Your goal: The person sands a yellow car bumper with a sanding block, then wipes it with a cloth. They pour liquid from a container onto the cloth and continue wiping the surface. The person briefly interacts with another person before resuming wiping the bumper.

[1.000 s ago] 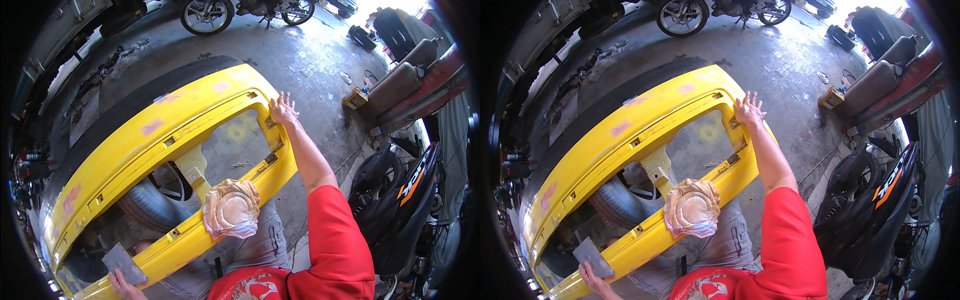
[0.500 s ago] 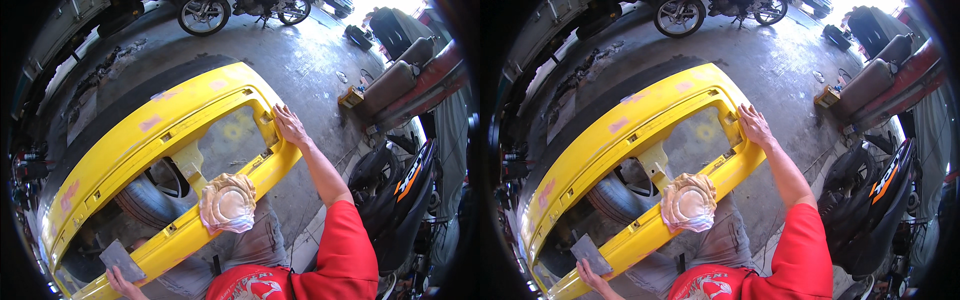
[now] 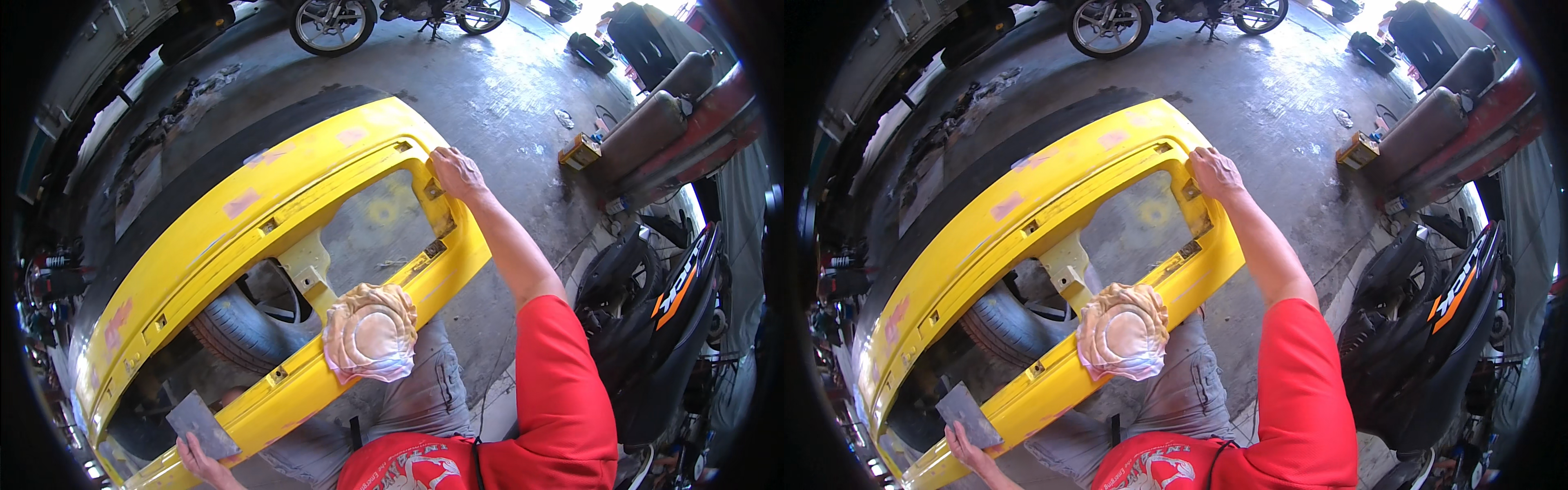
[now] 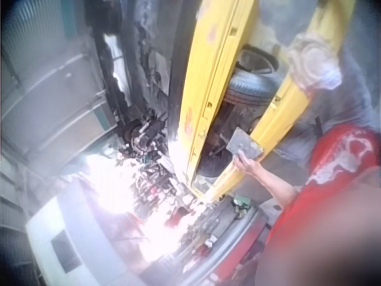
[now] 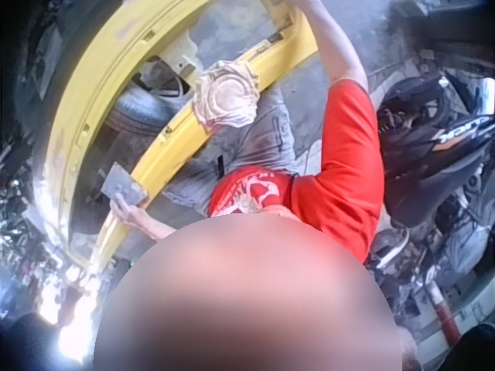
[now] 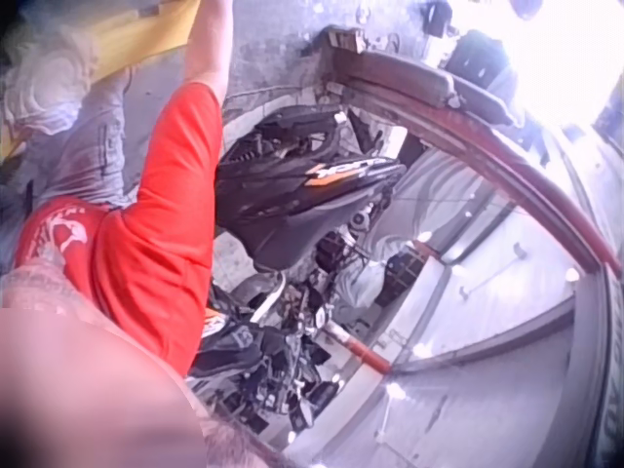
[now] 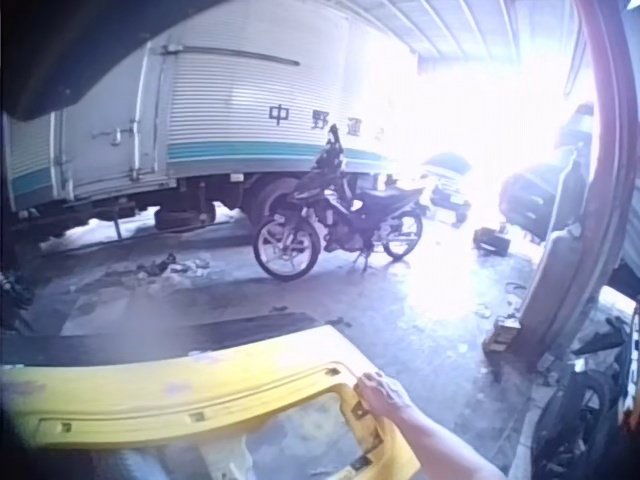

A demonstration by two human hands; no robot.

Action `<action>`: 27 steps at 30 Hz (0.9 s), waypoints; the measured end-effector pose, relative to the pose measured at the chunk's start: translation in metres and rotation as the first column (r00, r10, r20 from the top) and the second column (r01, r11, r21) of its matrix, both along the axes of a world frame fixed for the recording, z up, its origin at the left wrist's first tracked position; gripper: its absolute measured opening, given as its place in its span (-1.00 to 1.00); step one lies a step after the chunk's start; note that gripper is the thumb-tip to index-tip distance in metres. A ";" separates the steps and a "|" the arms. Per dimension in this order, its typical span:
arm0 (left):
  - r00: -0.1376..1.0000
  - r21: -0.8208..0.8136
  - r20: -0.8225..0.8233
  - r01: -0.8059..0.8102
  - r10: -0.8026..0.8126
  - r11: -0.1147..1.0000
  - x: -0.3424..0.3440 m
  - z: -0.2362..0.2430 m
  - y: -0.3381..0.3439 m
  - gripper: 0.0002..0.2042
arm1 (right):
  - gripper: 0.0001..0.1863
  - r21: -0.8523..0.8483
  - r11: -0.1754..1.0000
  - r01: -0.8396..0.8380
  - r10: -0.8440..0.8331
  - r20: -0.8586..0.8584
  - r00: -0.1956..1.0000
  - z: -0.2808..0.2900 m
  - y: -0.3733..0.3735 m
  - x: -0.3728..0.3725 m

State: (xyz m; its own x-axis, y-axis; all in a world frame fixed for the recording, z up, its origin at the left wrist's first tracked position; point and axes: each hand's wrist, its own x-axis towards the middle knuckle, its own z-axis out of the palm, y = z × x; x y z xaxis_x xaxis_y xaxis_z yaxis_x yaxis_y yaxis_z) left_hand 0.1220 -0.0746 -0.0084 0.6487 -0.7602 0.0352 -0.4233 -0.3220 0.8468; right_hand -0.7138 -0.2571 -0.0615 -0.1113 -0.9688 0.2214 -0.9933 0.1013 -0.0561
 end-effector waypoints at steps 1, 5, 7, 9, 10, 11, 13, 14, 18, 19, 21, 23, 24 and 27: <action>1.000 -0.009 0.003 0.012 -0.012 1.000 0.001 0.000 0.000 -0.31 | -0.82 -0.021 1.000 0.014 -0.014 0.009 1.000 -0.002 -0.010 -0.001; 0.999 -0.026 -0.023 0.047 -0.048 0.999 -0.001 0.002 -0.001 -0.32 | -0.85 -0.083 0.994 -0.074 0.073 -0.008 0.997 -0.007 -0.037 -0.007; 1.000 -0.018 -0.017 0.024 -0.025 1.000 -0.005 0.003 0.000 -0.33 | -0.86 -0.048 0.997 -0.057 0.056 -0.017 0.998 -0.009 -0.041 -0.010; 1.000 -0.001 -0.025 0.017 -0.017 1.000 -0.009 0.006 0.001 -0.34 | -0.86 -0.035 0.997 -0.069 0.069 -0.006 0.998 -0.009 -0.039 -0.012; 1.000 0.002 -0.003 0.007 -0.007 1.000 -0.012 0.008 0.001 -0.34 | -0.86 -0.026 0.997 -0.076 0.076 -0.001 0.997 -0.009 -0.036 -0.013; 0.999 -0.013 -0.034 0.019 -0.020 1.000 -0.014 0.009 0.001 -0.37 | -0.87 -0.012 0.996 -0.085 0.085 0.005 0.996 -0.009 -0.032 -0.014; 0.998 -0.053 -0.041 0.053 -0.056 0.997 -0.016 0.011 0.001 -0.43 | -0.87 -0.007 0.993 -0.114 0.114 0.005 0.993 -0.008 -0.023 -0.016; 0.999 -0.043 -0.034 0.031 -0.032 0.999 -0.017 0.012 0.001 -0.41 | -0.87 0.008 0.993 -0.116 0.116 -0.002 0.993 -0.007 -0.018 -0.017; 0.994 -0.053 -0.074 0.077 -0.081 0.996 -0.016 0.009 -0.001 -0.39 | -0.86 -0.061 0.988 -0.139 0.142 0.046 0.989 -0.006 0.010 -0.020; 0.991 -0.078 -0.115 0.067 -0.076 0.995 -0.016 0.008 0.000 -0.40 | -0.86 -0.035 0.988 -0.150 0.152 0.052 0.987 -0.005 0.019 -0.020; 0.997 -0.100 0.011 0.072 -0.071 0.992 -0.017 0.004 0.002 -0.47 | -0.88 0.003 0.995 -0.096 0.095 0.061 0.994 -0.001 0.040 -0.016; 0.997 -0.129 0.065 0.060 -0.052 0.990 -0.018 0.002 0.005 -0.55 | -0.86 0.018 0.994 -0.108 0.106 0.100 0.989 0.004 0.064 -0.008; 0.991 -0.140 0.100 0.102 -0.089 0.985 -0.018 0.003 0.004 -0.57 | -0.86 -0.018 0.990 -0.138 0.139 0.111 0.984 0.007 0.074 -0.002; 0.976 -0.253 0.062 0.218 -0.209 0.942 -0.026 0.005 0.006 -0.73 | -0.89 -0.044 0.991 -0.127 0.131 0.128 0.983 0.013 0.105 0.018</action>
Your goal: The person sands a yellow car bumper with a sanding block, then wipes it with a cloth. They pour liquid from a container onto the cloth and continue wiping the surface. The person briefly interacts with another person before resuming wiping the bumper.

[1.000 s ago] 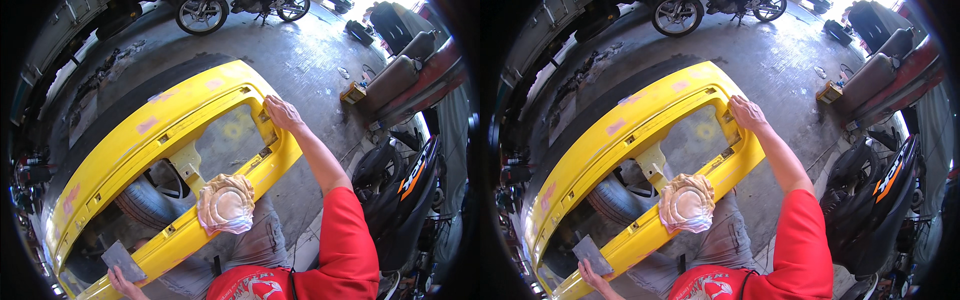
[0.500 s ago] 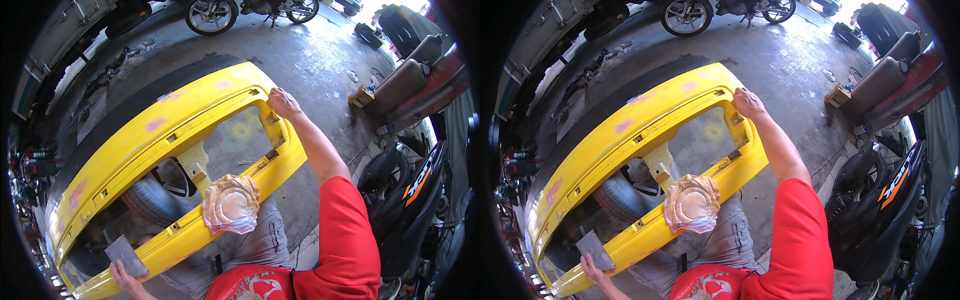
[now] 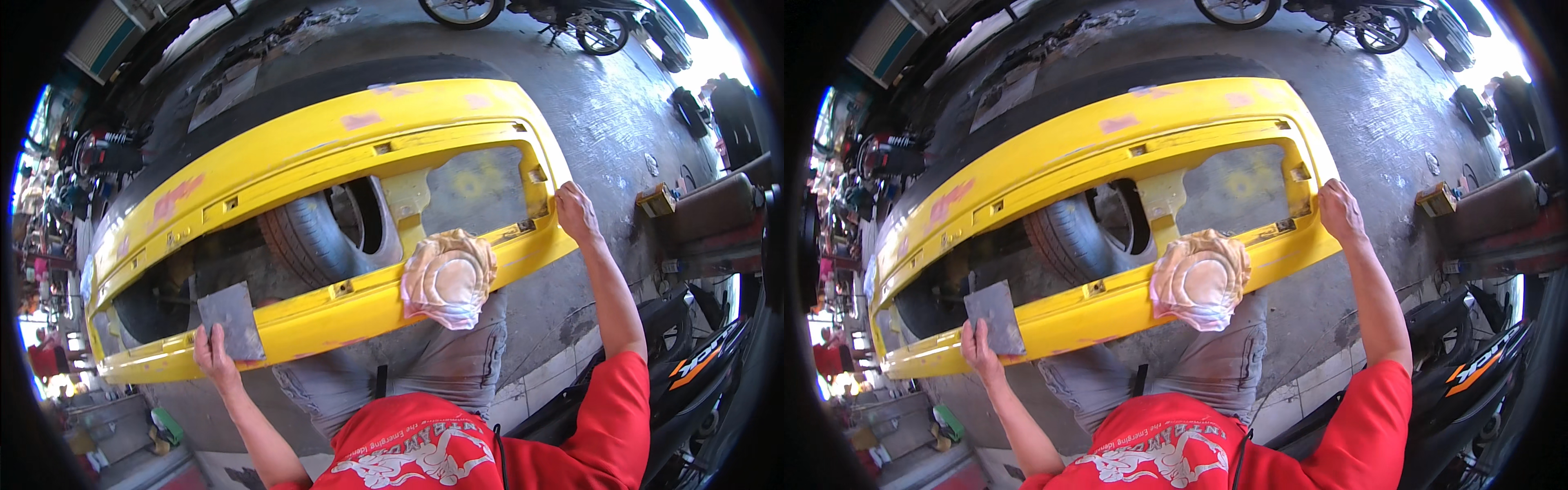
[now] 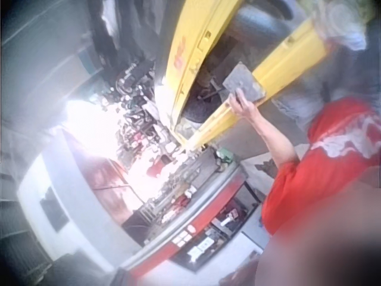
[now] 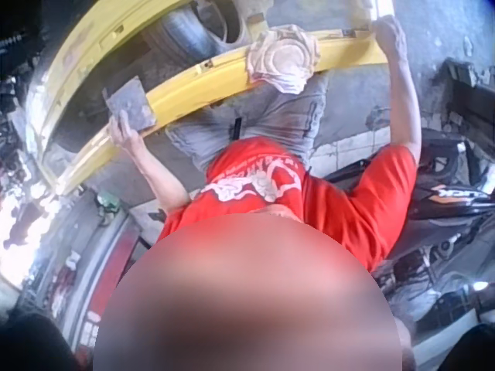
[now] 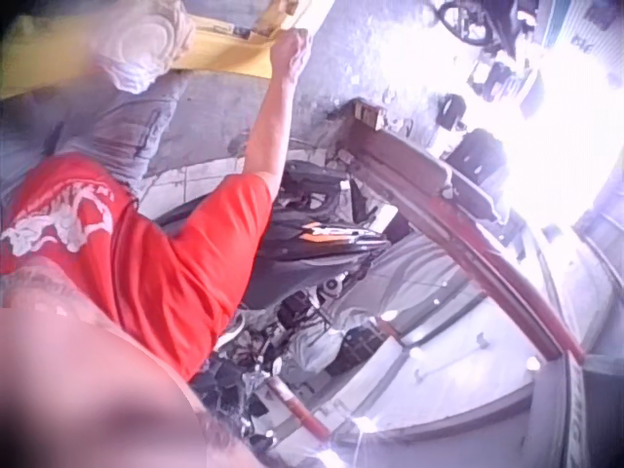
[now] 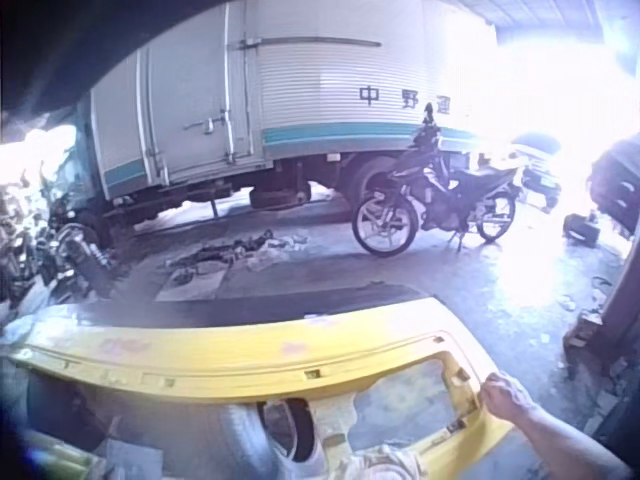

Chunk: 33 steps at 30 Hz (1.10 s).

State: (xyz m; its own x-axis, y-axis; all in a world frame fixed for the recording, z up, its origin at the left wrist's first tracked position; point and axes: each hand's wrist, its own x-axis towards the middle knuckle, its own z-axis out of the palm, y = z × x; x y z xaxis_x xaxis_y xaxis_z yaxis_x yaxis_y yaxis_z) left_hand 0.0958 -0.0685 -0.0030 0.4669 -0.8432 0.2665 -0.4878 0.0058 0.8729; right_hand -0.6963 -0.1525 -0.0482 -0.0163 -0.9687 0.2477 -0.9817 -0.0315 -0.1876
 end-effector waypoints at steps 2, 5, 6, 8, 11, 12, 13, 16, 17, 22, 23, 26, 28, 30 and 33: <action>0.995 -0.039 0.054 0.087 -0.085 0.995 -0.005 0.005 -0.001 -0.80 | -0.90 0.003 1.000 0.014 -0.014 0.008 1.000 0.004 0.017 0.011; 0.996 -0.039 0.055 0.068 -0.066 0.997 -0.011 0.010 -0.001 -0.80 | -0.90 -0.015 0.999 0.031 -0.031 -0.013 0.999 0.007 0.038 0.023; 0.995 -0.031 0.074 0.066 -0.064 0.997 -0.013 0.011 -0.002 -0.79 | -0.90 -0.040 0.999 0.029 -0.030 -0.019 0.999 0.006 0.042 0.027; 0.992 -0.030 0.112 0.063 -0.059 0.998 -0.014 0.012 -0.001 -0.79 | -0.88 -0.056 0.998 0.039 -0.042 -0.044 0.998 0.004 0.045 0.028; 0.990 -0.036 0.135 0.042 -0.036 0.998 -0.014 0.010 -0.001 -0.77 | -0.86 -0.147 0.987 0.060 -0.065 -0.027 0.998 -0.003 0.035 0.024; 0.991 -0.034 0.129 0.043 -0.038 0.999 -0.013 0.010 -0.001 -0.77 | -0.86 -0.151 0.985 0.077 -0.079 -0.010 0.997 -0.006 0.028 0.021; 0.991 -0.032 0.124 0.043 -0.039 0.999 -0.013 0.009 -0.001 -0.77 | -0.86 -0.174 0.980 0.092 -0.093 0.004 0.996 -0.009 0.020 0.018; 0.989 -0.029 0.145 0.029 -0.024 0.999 -0.011 0.008 -0.001 -0.77 | -0.86 -0.203 0.971 0.125 -0.119 0.038 0.992 -0.019 -0.010 0.005; 0.984 -0.039 0.177 0.025 -0.018 0.999 -0.011 0.007 -0.002 -0.78 | -0.86 -0.180 0.970 0.165 -0.158 0.052 0.986 -0.021 -0.021 0.001; 0.996 -0.019 0.091 0.027 -0.025 0.999 -0.009 0.005 -0.004 -0.77 | -0.83 -0.142 0.973 0.182 -0.177 0.050 0.983 -0.029 -0.080 -0.015; 0.996 -0.016 0.082 0.029 -0.028 0.999 -0.008 0.005 -0.004 -0.77 | -0.83 -0.144 0.971 0.190 -0.184 0.051 0.982 -0.030 -0.091 -0.017; 0.998 0.009 0.067 -0.011 0.010 1.000 -0.008 0.007 -0.004 -0.76 | -0.84 -0.139 0.961 0.240 -0.235 0.057 0.970 -0.034 -0.119 -0.022; 0.998 0.039 0.061 0.001 -0.004 0.999 -0.008 0.008 -0.004 -0.75 | -0.84 -0.128 0.961 0.245 -0.236 0.082 0.968 -0.039 -0.131 -0.026; 0.999 0.045 0.041 0.008 -0.010 0.999 -0.008 0.008 -0.005 -0.75 | -0.82 -0.074 0.962 0.264 -0.257 0.094 0.962 -0.041 -0.140 -0.032; 1.000 0.039 0.010 -0.004 0.003 0.999 -0.006 0.007 -0.006 -0.75 | -0.78 -0.065 0.954 0.292 -0.286 0.095 0.954 -0.042 -0.144 -0.039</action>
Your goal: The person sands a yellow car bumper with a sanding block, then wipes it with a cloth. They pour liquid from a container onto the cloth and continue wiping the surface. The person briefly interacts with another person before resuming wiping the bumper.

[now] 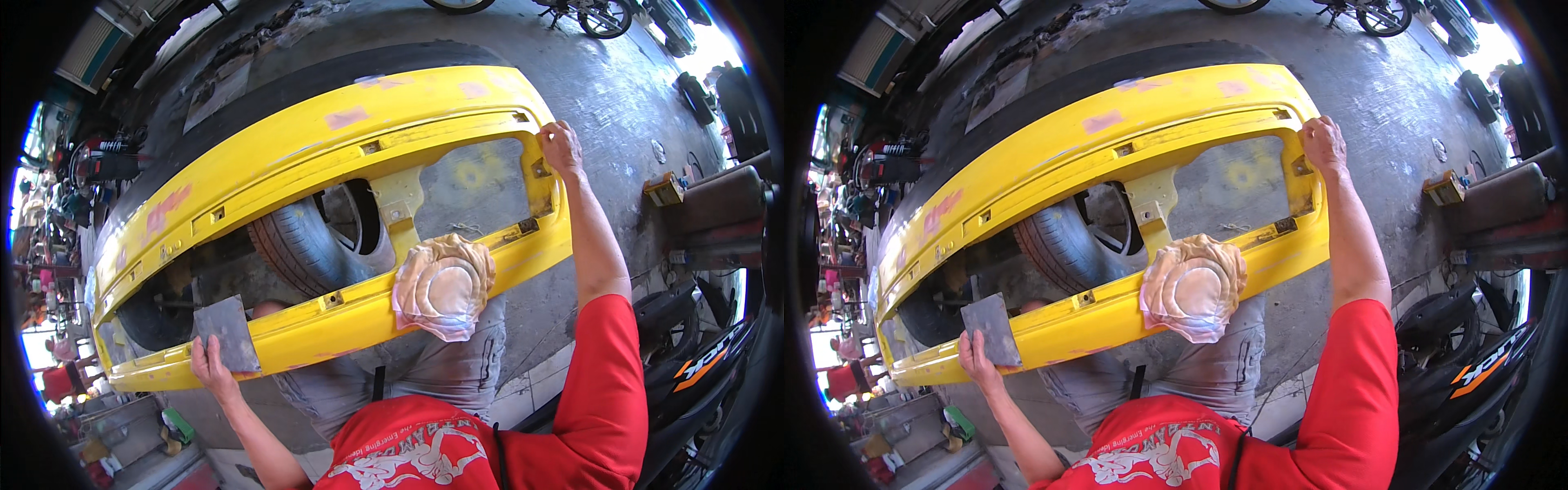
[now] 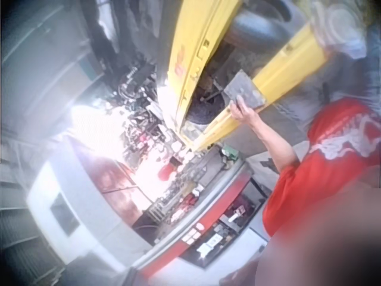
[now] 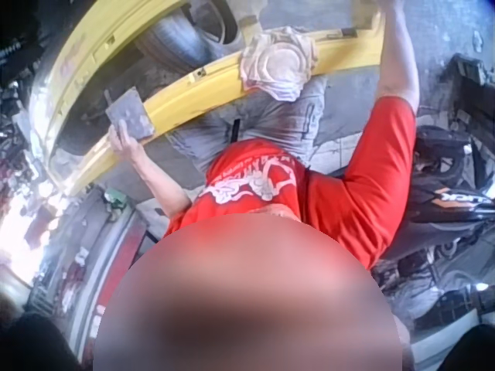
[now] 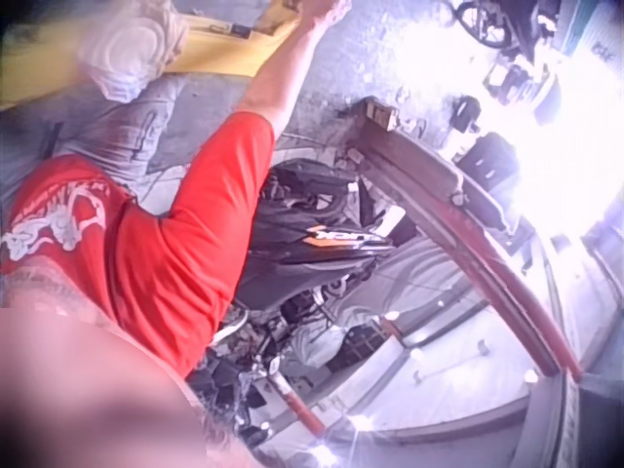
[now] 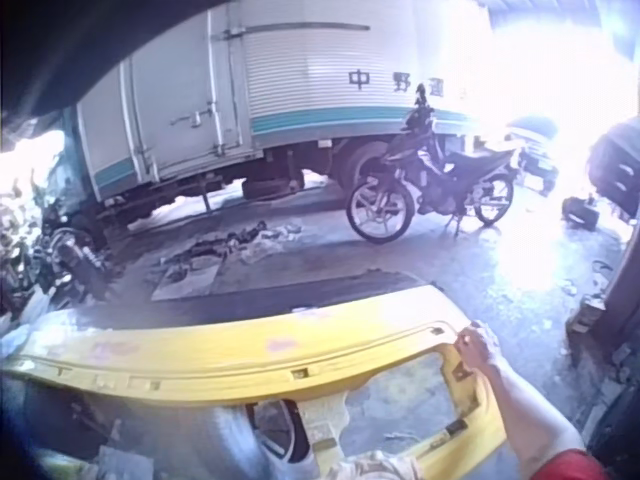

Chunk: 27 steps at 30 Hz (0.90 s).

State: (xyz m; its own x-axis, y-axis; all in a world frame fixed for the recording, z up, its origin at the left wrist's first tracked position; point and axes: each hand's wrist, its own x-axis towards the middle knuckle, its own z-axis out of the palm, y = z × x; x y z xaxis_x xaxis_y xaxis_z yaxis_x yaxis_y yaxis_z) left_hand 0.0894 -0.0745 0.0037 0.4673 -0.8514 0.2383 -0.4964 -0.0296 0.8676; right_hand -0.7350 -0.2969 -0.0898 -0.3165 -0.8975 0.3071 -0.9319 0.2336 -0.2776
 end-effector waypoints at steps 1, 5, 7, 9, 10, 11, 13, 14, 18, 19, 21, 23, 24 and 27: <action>1.000 0.011 0.002 -0.005 0.004 1.000 0.001 0.000 0.000 -0.74 | -0.77 0.026 1.000 0.011 -0.012 0.042 0.999 0.002 0.000 -0.001; 0.999 0.020 -0.029 0.039 -0.038 0.999 0.002 0.003 0.003 -0.72 | -0.72 0.226 0.954 0.198 -0.249 0.231 0.940 0.015 0.007 0.006; 0.999 0.037 0.051 0.004 -0.006 0.999 0.000 0.005 0.004 -0.72 | -0.68 0.303 0.902 0.307 -0.389 0.267 0.881 0.021 0.015 0.012; 0.997 0.025 0.080 -0.017 0.015 1.000 -0.005 0.006 0.003 -0.71 | -0.65 0.309 0.875 0.373 -0.458 0.274 0.846 0.022 0.028 0.016; 0.997 0.004 0.070 -0.025 0.025 1.000 -0.007 0.006 0.003 -0.70 | -0.64 0.305 0.870 0.387 -0.471 0.286 0.834 0.020 0.035 0.017; 0.996 0.010 0.052 -0.067 0.066 0.998 -0.009 0.006 0.002 -0.70 | -0.61 0.267 0.875 0.403 -0.467 0.250 0.848 0.016 0.043 0.017; 0.996 -0.029 0.082 -0.041 0.043 0.999 -0.012 0.005 0.002 -0.70 | -0.64 0.212 0.931 0.295 -0.352 0.319 0.880 0.008 0.066 0.012; 0.992 -0.030 0.099 -0.072 0.075 0.997 -0.012 0.005 0.003 -0.71 | -0.67 0.193 0.941 0.277 -0.335 0.427 0.840 0.002 0.078 0.010; 0.994 -0.058 0.111 0.008 -0.002 0.998 -0.008 0.004 0.008 -0.76 | -0.67 0.185 0.968 0.168 -0.228 0.380 0.896 0.004 0.133 0.006; 0.998 -0.053 0.052 0.035 -0.033 0.998 -0.007 0.004 0.009 -0.77 | -0.66 0.100 0.988 0.122 -0.157 0.588 0.793 0.010 0.147 0.013; 0.995 -0.070 -0.087 0.044 -0.050 0.997 -0.005 0.003 0.008 -0.79 | -0.62 0.035 0.992 0.118 -0.105 0.742 0.662 0.025 0.171 0.041; 0.970 -0.106 -0.242 0.002 -0.028 0.994 -0.004 0.002 0.006 -0.76 | -0.60 -0.006 0.999 0.036 -0.023 0.652 0.758 0.045 0.198 0.087; 0.933 -0.172 -0.358 -0.108 0.040 0.979 -0.004 0.002 0.006 -0.81 | -0.60 -0.053 0.997 -0.052 0.073 0.557 0.828 0.053 0.208 0.116; 0.688 -0.241 -0.725 -0.311 0.043 0.919 -0.007 0.007 0.015 -0.91 | -0.58 -0.119 0.966 -0.230 0.258 0.353 0.900 0.081 0.246 0.206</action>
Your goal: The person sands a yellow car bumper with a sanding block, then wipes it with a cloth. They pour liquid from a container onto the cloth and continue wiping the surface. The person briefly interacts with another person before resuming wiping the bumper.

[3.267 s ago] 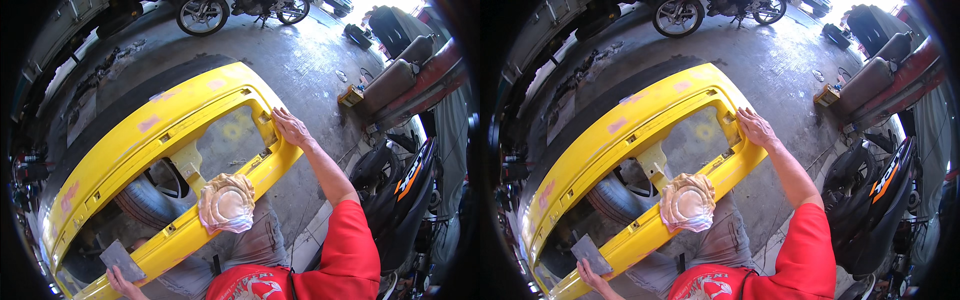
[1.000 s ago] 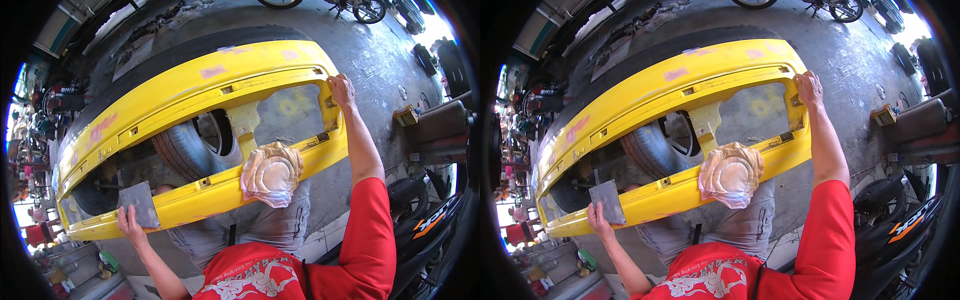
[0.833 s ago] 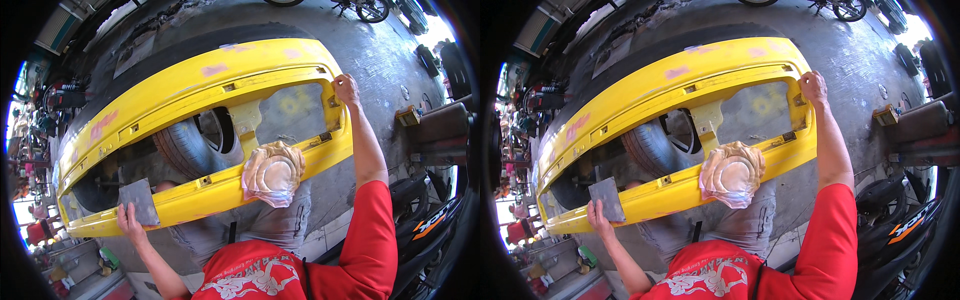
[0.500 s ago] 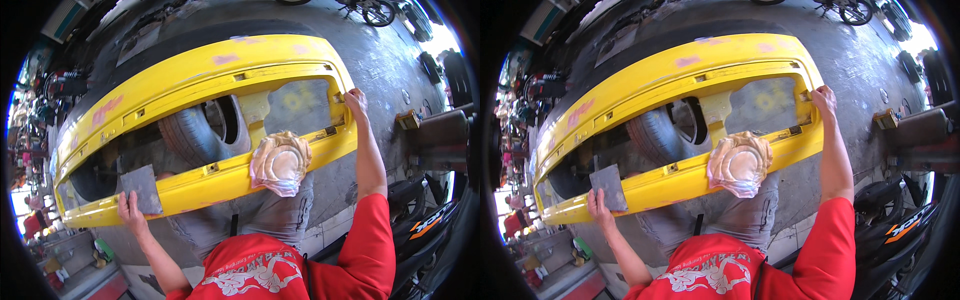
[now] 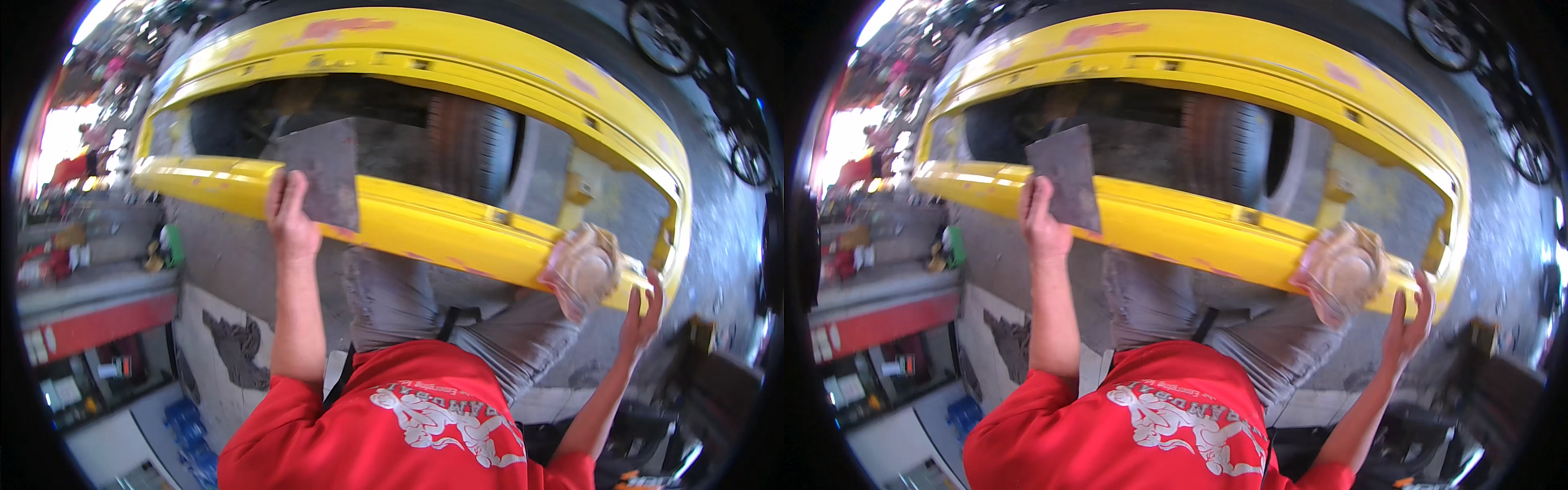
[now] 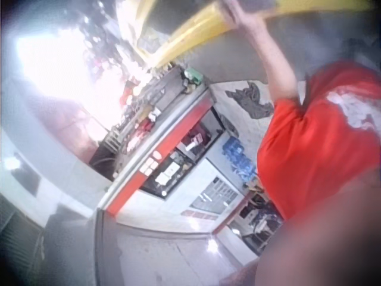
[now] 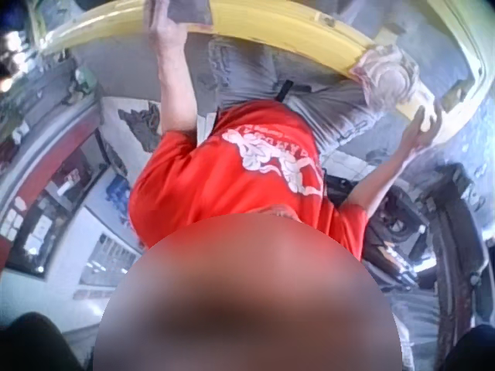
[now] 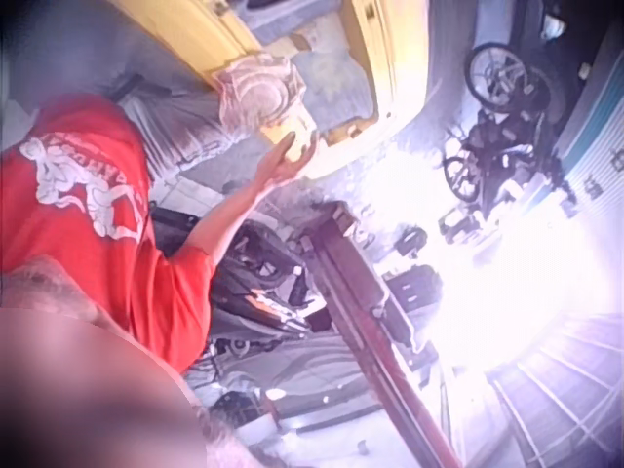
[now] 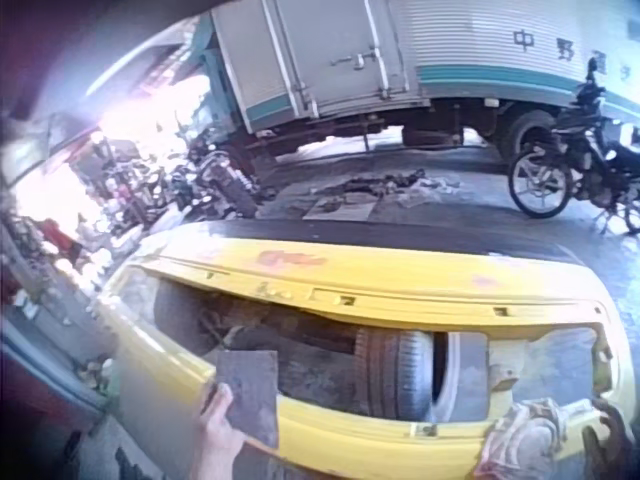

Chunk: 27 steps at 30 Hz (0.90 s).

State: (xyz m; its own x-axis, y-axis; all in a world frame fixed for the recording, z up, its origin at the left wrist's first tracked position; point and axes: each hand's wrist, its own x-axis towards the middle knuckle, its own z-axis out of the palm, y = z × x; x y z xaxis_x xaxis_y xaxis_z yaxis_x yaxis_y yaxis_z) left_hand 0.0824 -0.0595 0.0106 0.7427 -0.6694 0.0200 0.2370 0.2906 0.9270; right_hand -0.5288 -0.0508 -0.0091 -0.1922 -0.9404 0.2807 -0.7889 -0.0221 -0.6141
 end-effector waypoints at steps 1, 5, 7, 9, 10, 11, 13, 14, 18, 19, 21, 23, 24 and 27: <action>0.981 -0.089 -0.157 0.099 -0.112 0.991 -0.003 0.006 0.009 -0.92 | -0.56 -0.023 0.998 -0.062 0.062 0.023 0.998 0.007 0.006 0.030; 0.875 0.381 0.115 0.399 -0.471 0.834 -0.045 0.036 0.048 -0.92 | -0.16 0.027 0.908 -0.417 0.262 0.741 0.618 0.028 0.028 0.142; 0.737 0.336 0.278 0.526 -0.616 0.782 -0.083 0.045 0.056 -0.87 | 0.06 0.082 0.811 -0.580 0.296 0.797 0.527 0.026 0.035 0.190; 0.635 0.304 0.369 0.608 -0.679 0.733 -0.114 0.049 0.058 -0.81 | -0.08 0.084 0.645 -0.759 0.303 0.884 0.355 0.023 0.032 0.224; 0.644 0.257 0.373 0.620 -0.668 0.741 -0.124 0.050 0.060 -0.76 | -0.24 0.210 0.619 -0.756 0.280 0.841 0.463 0.024 0.032 0.234; 0.639 0.220 0.345 0.657 -0.687 0.721 -0.131 0.049 0.061 -0.70 | -0.46 0.268 0.610 -0.746 0.265 0.817 0.511 0.025 0.033 0.241; 0.480 0.406 0.607 0.498 -0.633 0.767 -0.119 0.043 0.063 -0.57 | -0.61 0.289 0.663 -0.690 0.285 0.756 0.590 0.029 0.028 0.242; 0.342 0.430 0.764 0.362 -0.547 0.827 -0.107 0.039 0.064 -0.55 | -0.60 0.260 0.675 -0.690 0.339 0.722 0.603 0.031 0.025 0.238; -0.138 0.584 0.791 -0.121 -0.596 0.803 -0.039 0.018 0.065 -0.44 | -0.52 0.204 0.777 -0.596 0.374 0.612 0.697 0.030 0.013 0.213; -0.175 0.578 0.781 -0.160 -0.599 0.800 -0.021 0.016 0.067 -0.43 | -0.56 0.176 0.813 -0.555 0.369 0.582 0.725 0.028 0.013 0.208; -0.211 0.545 0.776 -0.251 -0.595 0.800 0.017 0.014 0.066 -0.43 | -0.59 0.159 0.837 -0.523 0.374 0.532 0.760 0.023 0.012 0.196; -0.185 0.520 0.777 -0.349 -0.601 0.779 0.058 0.015 0.064 -0.44 | -0.62 0.125 0.825 -0.552 0.435 0.483 0.760 0.021 0.012 0.182; -0.148 0.508 0.795 -0.369 -0.589 0.778 0.078 0.016 0.061 -0.44 | -0.63 0.193 0.814 -0.548 0.398 0.503 0.767 0.020 0.013 0.178; -0.012 0.469 0.836 -0.504 -0.548 0.725 0.121 0.020 0.053 -0.43 | -0.64 0.164 0.813 -0.558 0.388 0.562 0.731 0.020 0.016 0.168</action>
